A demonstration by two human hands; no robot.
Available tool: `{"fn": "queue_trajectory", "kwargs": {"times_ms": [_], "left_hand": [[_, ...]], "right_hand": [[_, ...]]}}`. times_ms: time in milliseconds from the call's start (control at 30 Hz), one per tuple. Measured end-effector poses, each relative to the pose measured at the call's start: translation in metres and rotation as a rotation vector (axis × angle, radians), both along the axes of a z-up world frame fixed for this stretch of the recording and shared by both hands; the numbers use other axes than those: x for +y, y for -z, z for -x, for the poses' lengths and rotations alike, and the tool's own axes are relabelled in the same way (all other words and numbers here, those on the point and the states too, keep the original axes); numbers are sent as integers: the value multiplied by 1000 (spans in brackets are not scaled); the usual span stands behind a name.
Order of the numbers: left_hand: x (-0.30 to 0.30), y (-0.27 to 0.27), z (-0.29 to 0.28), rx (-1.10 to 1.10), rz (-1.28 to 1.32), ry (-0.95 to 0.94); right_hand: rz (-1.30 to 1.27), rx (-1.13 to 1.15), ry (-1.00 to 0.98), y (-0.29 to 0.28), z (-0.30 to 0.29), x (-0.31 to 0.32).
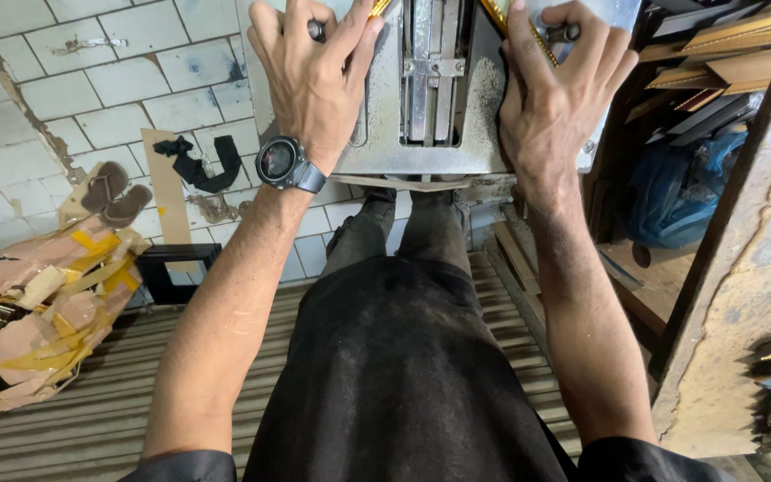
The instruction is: The person assembles gold picture frames by joining pre-cut frame pieces at a corner-joining machine. They repeatedly pick up frame pieces, align them in the machine, press the corners together, and place the completed frames on a nearby table.
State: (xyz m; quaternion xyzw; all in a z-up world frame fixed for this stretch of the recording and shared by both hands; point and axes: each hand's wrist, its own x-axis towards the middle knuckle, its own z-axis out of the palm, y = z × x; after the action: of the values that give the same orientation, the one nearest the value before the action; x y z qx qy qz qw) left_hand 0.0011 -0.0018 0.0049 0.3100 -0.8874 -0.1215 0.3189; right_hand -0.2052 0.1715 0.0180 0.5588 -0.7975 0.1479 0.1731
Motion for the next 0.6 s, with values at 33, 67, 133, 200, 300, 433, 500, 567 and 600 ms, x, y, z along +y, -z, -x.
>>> {"fn": "queue_trajectory", "kwargs": {"times_ms": [33, 67, 133, 200, 300, 433, 500, 567, 600], "left_hand": [[1, 1, -1, 0, 9, 3], [0, 2, 0, 3, 19, 7], [0, 2, 2, 26, 0, 7], [-1, 3, 3, 50, -21, 8], [-3, 4, 6, 93, -52, 14], [0, 10, 5, 124, -66, 25], [0, 14, 3, 143, -72, 38], [-2, 17, 4, 184, -83, 63], [-3, 18, 4, 180, -69, 57]], "right_hand": [[0, -18, 7, -3, -2, 0], [3, -34, 16, -6, -3, -2], [36, -3, -6, -11, -4, -4], [69, 41, -20, -13, -5, -6], [73, 42, -15, -10, -2, -7], [20, -41, -13, 5, 5, 3], [32, -43, -31, 11, 8, 7], [49, -77, -46, 14, 10, 7], [25, -96, -31, 14, 11, 6]]}}
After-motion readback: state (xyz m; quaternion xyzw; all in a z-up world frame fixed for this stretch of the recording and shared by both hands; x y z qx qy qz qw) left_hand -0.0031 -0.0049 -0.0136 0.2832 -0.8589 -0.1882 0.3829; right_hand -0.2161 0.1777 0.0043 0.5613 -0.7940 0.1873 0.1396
